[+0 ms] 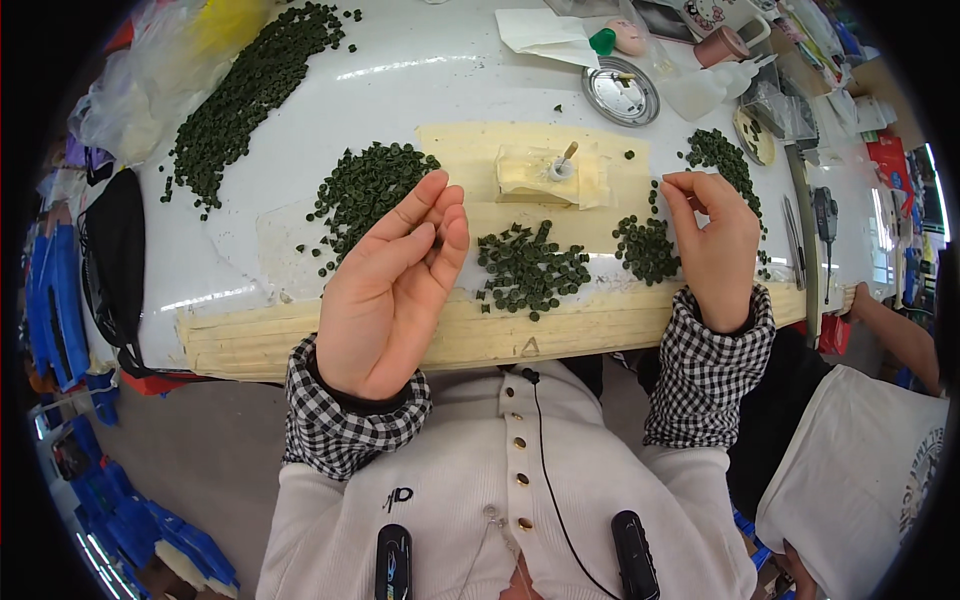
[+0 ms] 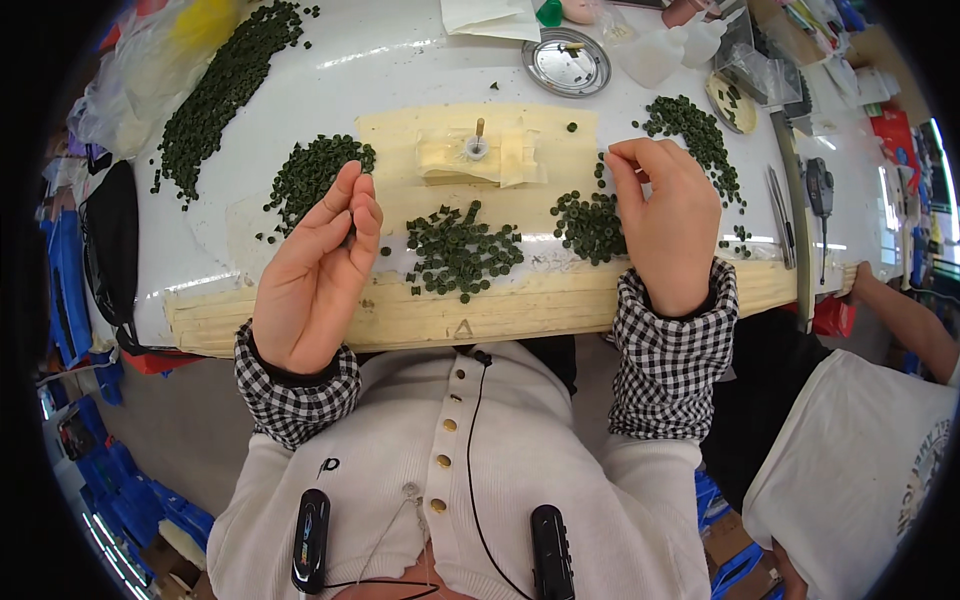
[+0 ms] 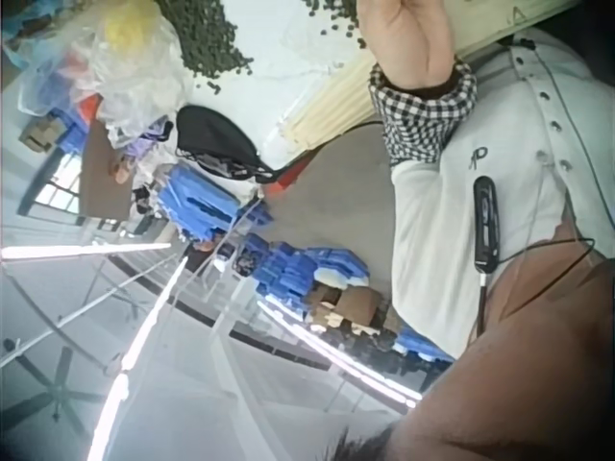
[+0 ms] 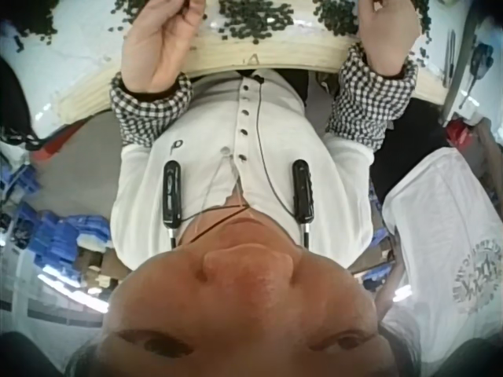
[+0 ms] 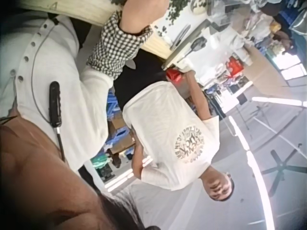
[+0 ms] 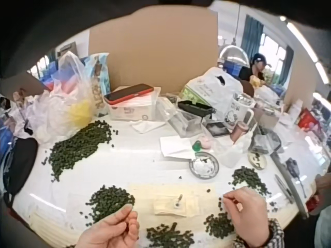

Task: The person is sorting and inspecting small green plastic components at a workbench.

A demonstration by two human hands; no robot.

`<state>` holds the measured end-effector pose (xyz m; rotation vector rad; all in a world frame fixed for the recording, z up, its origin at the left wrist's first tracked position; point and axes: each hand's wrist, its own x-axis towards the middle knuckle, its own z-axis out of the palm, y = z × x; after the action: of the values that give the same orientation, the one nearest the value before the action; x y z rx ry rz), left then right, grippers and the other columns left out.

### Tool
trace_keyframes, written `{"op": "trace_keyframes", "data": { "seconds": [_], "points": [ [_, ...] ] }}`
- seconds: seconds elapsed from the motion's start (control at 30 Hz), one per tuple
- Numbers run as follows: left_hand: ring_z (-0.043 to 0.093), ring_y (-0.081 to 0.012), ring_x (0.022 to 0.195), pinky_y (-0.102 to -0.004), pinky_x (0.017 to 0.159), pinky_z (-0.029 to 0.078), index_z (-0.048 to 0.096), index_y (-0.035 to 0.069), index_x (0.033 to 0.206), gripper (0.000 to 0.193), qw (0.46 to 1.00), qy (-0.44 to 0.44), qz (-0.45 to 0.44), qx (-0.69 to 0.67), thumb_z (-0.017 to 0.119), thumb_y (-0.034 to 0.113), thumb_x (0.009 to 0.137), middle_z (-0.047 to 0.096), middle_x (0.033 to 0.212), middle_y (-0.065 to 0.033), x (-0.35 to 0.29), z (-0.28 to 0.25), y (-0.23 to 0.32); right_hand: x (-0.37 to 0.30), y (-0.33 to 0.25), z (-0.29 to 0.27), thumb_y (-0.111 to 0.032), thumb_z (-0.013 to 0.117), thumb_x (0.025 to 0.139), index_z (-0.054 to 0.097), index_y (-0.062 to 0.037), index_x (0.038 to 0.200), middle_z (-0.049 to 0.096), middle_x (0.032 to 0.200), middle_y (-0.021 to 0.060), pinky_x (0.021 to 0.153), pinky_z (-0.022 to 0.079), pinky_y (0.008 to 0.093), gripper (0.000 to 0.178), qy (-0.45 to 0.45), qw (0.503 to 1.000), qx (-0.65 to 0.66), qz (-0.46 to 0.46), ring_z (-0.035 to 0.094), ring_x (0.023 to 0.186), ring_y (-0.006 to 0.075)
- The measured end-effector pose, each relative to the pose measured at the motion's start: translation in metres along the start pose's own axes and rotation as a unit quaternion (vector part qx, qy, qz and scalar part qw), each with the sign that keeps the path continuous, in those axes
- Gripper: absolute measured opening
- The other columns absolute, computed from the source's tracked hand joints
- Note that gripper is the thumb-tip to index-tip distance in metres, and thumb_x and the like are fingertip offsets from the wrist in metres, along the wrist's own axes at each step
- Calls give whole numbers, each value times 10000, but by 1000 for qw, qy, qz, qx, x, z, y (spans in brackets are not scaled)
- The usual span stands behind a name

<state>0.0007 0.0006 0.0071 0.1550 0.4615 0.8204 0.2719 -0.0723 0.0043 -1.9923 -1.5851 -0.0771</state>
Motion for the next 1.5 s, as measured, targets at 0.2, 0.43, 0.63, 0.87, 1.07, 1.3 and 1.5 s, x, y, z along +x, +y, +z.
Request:
{"op": "trace_keyframes", "data": {
  "seconds": [0.2,0.43,0.63,0.87,1.07,1.3,1.5],
  "points": [
    [538,-149,928,-252,856,497,385,-57,1311,352,999,-13,-32,14,380,97,994,558,1095,-110,-1,2,2,8,1,1,-69,655,782,659,-12,843,613,773,86,632,470,329,83,-37,999,-21,-22,601,723,252],
    [359,-97,680,-233,609,357,385,-57,1321,409,996,-50,-67,12,334,216,1021,405,788,4,1,5,-1,7,-3,2,-63,653,777,646,-13,824,606,770,89,637,474,338,69,-25,996,-65,-59,592,720,267],
    [379,-85,702,-213,604,353,416,-49,1295,374,996,-25,-23,86,420,171,994,475,846,5,0,11,-6,8,-4,-2,-26,639,792,580,3,813,617,757,103,621,484,311,69,-30,999,12,-1,628,697,240],
    [364,-43,622,-170,526,324,569,22,1142,232,992,-47,10,119,510,155,961,591,877,6,0,-7,-4,-9,-39,-18,33,629,818,602,39,906,628,798,37,708,452,219,92,31,986,161,24,566,734,84],
    [335,-26,588,-169,519,308,562,2,1170,266,988,-45,11,147,510,158,961,601,886,-13,2,-9,-4,-21,-62,-12,33,662,799,637,52,887,651,774,77,666,482,224,93,37,966,252,42,607,699,108],
    [338,-13,559,-157,509,315,544,-22,1210,288,982,-21,14,189,505,90,948,631,991,-82,3,0,-7,-27,-76,-1,45,653,797,658,40,929,679,862,101,722,497,238,132,-34,920,381,81,635,771,126],
    [329,-19,570,-176,513,320,530,2,1229,307,969,-39,2,242,522,71,930,625,1025,-84,4,-2,-8,-25,-84,11,60,667,763,662,26,901,664,857,87,686,480,244,142,-56,897,438,18,627,752,149]
  ]
}}
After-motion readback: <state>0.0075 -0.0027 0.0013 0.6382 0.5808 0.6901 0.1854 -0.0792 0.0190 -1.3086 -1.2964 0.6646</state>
